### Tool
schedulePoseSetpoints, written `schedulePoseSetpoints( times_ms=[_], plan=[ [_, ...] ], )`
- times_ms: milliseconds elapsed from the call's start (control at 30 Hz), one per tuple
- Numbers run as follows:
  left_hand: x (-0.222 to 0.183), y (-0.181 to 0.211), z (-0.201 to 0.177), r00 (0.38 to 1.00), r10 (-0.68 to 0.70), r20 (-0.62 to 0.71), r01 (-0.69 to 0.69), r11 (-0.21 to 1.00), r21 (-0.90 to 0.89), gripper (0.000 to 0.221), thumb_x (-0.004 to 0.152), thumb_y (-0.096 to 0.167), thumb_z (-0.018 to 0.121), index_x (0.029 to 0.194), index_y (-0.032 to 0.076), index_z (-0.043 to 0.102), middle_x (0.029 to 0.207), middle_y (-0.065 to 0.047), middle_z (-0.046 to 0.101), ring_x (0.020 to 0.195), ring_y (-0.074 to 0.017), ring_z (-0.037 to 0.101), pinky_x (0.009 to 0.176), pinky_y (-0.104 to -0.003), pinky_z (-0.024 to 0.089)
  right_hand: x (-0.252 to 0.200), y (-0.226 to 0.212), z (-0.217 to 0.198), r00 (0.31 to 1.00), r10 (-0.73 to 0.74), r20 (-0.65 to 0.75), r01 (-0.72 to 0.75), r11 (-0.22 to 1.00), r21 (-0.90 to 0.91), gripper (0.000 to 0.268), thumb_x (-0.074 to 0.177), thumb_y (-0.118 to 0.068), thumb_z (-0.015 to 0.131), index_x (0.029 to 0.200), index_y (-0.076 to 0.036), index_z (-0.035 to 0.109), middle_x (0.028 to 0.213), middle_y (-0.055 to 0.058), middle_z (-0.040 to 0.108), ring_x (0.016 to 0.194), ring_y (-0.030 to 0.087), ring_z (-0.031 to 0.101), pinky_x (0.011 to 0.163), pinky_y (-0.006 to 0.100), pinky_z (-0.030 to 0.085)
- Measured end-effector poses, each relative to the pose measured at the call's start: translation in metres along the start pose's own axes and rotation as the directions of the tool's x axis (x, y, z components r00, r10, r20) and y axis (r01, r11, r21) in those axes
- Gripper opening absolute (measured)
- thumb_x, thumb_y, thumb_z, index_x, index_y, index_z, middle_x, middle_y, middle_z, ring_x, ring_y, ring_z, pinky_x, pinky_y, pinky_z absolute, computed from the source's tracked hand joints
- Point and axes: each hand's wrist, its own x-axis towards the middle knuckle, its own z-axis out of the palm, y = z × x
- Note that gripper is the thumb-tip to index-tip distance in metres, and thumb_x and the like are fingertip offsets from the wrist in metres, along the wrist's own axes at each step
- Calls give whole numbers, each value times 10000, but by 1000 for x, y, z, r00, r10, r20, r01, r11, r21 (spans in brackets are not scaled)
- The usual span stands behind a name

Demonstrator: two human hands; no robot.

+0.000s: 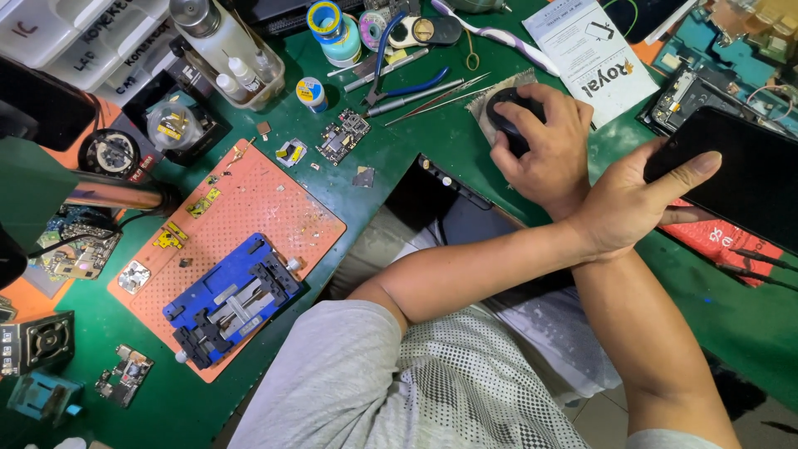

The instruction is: Assembling internal components of a smartphone, including connecting the battery, motherboard, and screen ribbon cables.

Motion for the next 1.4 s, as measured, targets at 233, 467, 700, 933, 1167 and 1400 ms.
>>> schedulePoseSetpoints(
  times_ms=[233,467,700,933,1167,1400],
  plan=[
    [2,-5,-1,999,34,15,-33,999,-33,369,758,260,642,1062,81,533,1021,11,520,1010,-78,446,631,-302,534,-1,1,1,1000,3,0,-3,1000,3,286,691,-95,649,975,-102,619,1034,124,532,878,270,524,746,389,314],
    [-6,10,5,1000,0,2,0,1000,17,467,727,272,620,1121,53,498,1119,-26,482,1125,-123,410,657,-321,524,1,0,-1,1000,9,12,-9,1000,0,313,708,-84,640,1018,-90,598,1040,133,526,895,270,529,757,390,307],
    [0,-4,-3,999,34,35,-33,999,-34,357,762,254,647,1049,72,539,1021,2,521,1028,-92,449,647,-306,536,3,-2,-2,999,25,23,-25,999,-20,321,745,-123,622,1052,-43,572,1074,150,526,930,287,526,769,387,314],
    [1,-7,-5,996,58,60,-53,995,-90,325,787,194,639,1064,60,536,1051,-6,515,1057,-101,446,652,-328,541,4,-4,-2,997,59,43,-58,998,-20,382,694,-128,586,1054,-7,541,1071,134,525,979,264,519,753,377,313],
    [-1,-2,-5,998,46,52,-42,997,-69,332,775,198,641,1036,30,526,1055,-36,511,1095,-125,442,658,-315,540,3,-3,0,993,111,30,-110,993,-30,346,719,-103,579,1053,-18,545,1074,151,510,977,284,507,785,392,316],
    [3,-11,-8,995,76,65,-68,990,-121,265,788,178,652,1007,67,551,1007,3,529,1024,-87,461,639,-314,545,4,-3,0,993,113,36,-116,991,64,377,723,-68,591,1073,28,488,1088,195,468,1010,330,478,793,439,368]
  ],
)
